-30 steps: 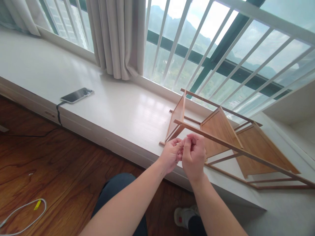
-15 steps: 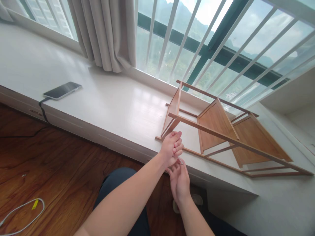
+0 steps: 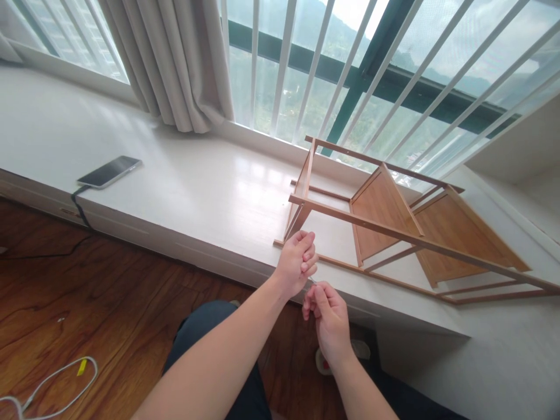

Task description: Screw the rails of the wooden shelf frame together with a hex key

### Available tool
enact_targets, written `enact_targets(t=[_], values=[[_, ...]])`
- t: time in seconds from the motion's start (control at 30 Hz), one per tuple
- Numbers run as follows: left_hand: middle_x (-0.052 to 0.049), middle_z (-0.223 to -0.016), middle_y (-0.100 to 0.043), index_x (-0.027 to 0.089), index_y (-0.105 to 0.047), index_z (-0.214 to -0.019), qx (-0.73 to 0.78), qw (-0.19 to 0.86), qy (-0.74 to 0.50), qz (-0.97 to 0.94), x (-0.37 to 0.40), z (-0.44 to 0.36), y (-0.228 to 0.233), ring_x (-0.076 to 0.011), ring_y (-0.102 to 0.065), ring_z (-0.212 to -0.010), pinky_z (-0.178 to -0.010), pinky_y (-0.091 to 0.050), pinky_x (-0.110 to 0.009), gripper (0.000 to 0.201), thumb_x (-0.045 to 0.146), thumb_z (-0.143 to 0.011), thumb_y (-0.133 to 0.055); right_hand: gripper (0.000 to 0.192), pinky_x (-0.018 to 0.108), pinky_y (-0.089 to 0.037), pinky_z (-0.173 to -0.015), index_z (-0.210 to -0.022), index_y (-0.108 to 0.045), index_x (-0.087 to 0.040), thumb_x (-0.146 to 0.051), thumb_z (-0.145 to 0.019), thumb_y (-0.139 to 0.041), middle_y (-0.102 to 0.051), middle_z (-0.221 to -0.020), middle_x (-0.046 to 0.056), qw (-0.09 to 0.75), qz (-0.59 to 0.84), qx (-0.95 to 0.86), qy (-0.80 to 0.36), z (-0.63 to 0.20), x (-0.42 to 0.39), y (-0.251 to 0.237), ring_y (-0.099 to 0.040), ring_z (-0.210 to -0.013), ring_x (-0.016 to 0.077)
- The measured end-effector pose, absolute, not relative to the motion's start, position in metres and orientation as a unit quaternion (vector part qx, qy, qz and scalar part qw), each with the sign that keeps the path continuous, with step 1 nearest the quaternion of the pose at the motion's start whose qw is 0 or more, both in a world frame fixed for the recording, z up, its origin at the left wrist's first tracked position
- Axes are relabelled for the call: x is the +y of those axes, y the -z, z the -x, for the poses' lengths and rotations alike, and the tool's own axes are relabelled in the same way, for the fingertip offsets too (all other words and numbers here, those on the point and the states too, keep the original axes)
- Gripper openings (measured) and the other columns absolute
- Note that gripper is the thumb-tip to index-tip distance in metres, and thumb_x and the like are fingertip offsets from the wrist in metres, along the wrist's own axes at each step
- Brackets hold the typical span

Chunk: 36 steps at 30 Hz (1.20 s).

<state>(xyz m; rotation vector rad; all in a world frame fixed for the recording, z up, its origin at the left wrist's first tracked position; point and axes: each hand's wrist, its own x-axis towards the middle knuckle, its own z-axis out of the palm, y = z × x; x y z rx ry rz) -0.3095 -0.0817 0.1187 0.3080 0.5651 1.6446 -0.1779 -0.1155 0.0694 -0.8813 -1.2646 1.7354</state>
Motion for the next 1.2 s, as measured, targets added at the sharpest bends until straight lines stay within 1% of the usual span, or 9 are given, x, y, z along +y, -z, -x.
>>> enact_targets(t=[0.07,0.13,0.23,0.37,0.47,0.6,0.83,1.07,1.2], values=[[0.010,-0.056,-0.043,0.022,-0.047,-0.078,0.284,0.576,-0.746,-0.178,-0.087,0.312,-0.123,-0.0039,-0.031,-0.042,-0.039,-0.022,-0.016,0.038,0.045,-0.081,-0.077,0.033,0.024,-0.044,-0.052,-0.084,-0.069,-0.017,-0.049,-0.093,-0.066,-0.059,-0.065,0.000,0.411,0.372,-0.537,-0.636,0.176,-0.110,-0.075,-0.052,-0.057,0.0123],[0.005,-0.067,-0.052,0.020,-0.055,-0.080,0.351,0.477,-0.768,-0.243,-0.093,0.316,-0.127,-0.0066,-0.047,-0.058,-0.054,-0.038,-0.018,0.028,0.040,-0.086,-0.073,0.032,0.025,-0.046,-0.055,-0.094,-0.075,-0.016,-0.047,-0.093,-0.067,-0.061,-0.067,0.000,0.428,0.388,-0.569,-0.585,0.175,-0.102,-0.086,-0.053,-0.060,0.0128],[0.002,-0.082,-0.059,0.019,-0.063,-0.086,0.432,0.381,-0.761,-0.298,-0.102,0.321,-0.132,-0.0103,-0.054,-0.078,-0.074,-0.044,-0.022,0.019,0.035,-0.087,-0.072,0.028,0.026,-0.048,-0.060,-0.104,-0.078,-0.019,-0.043,-0.096,-0.064,-0.061,-0.068,-0.001,0.436,0.396,-0.648,-0.483,0.175,-0.091,-0.109,-0.055,-0.062,0.0136],[0.001,-0.077,-0.061,0.017,-0.066,-0.089,0.429,0.449,-0.728,-0.289,-0.109,0.324,-0.140,-0.0118,-0.055,-0.072,-0.073,-0.044,-0.026,0.024,0.040,-0.086,-0.073,0.024,0.027,-0.048,-0.065,-0.104,-0.078,-0.022,-0.035,-0.100,-0.059,-0.065,-0.071,0.000,0.413,0.350,-0.772,-0.333,0.183,-0.078,-0.138,-0.060,-0.065,0.0147],[0.001,-0.074,-0.062,0.017,-0.067,-0.098,0.390,0.496,-0.749,-0.203,-0.108,0.325,-0.146,-0.0123,-0.057,-0.072,-0.075,-0.045,-0.028,0.031,0.039,-0.080,-0.079,0.022,0.027,-0.048,-0.067,-0.104,-0.078,-0.022,-0.030,-0.100,-0.058,-0.069,-0.077,0.001,0.415,0.308,-0.821,-0.244,0.191,-0.071,-0.152,-0.062,-0.068,0.0150],[-0.001,-0.078,-0.062,0.015,-0.068,-0.087,0.360,0.539,-0.741,-0.174,-0.099,0.325,-0.157,-0.0114,-0.057,-0.074,-0.072,-0.043,-0.026,0.032,0.040,-0.076,-0.083,0.020,0.026,-0.046,-0.067,-0.100,-0.077,-0.020,-0.025,-0.101,-0.058,-0.070,-0.078,0.003,0.406,0.277,-0.853,-0.174,0.198,-0.059,-0.171,-0.062,-0.068,0.0147],[0.002,-0.073,-0.055,0.015,-0.066,-0.073,0.291,0.566,-0.747,-0.193,-0.079,0.327,-0.168,-0.0081,-0.049,-0.068,-0.064,-0.039,-0.021,0.027,0.036,-0.076,-0.082,0.015,0.026,-0.041,-0.063,-0.086,-0.075,-0.020,-0.025,-0.096,-0.065,-0.066,-0.070,0.000,0.368,0.258,-0.885,-0.125,0.202,-0.041,-0.208,-0.057,-0.063,0.0135],[0.001,-0.072,-0.057,0.014,-0.065,-0.072,0.213,0.616,-0.749,-0.115,-0.086,0.333,-0.145,-0.0104,-0.053,-0.069,-0.064,-0.044,-0.024,0.025,0.034,-0.077,-0.079,0.019,0.025,-0.048,-0.066,-0.093,-0.071,-0.020,-0.028,-0.101,-0.055,-0.072,-0.082,0.001,0.343,0.247,-0.871,-0.252,0.217,-0.047,-0.190,-0.063,-0.071,0.0138],[0.002,-0.069,-0.058,0.013,-0.067,-0.072,0.204,0.629,-0.744,-0.096,-0.091,0.344,-0.147,-0.0097,-0.055,-0.065,-0.065,-0.047,-0.024,0.025,0.033,-0.074,-0.082,0.018,0.026,-0.047,-0.063,-0.091,-0.070,-0.019,-0.028,-0.100,-0.058,-0.069,-0.078,0.002,0.354,0.236,-0.872,-0.241,0.229,-0.050,-0.182,-0.062,-0.067,0.0138]])
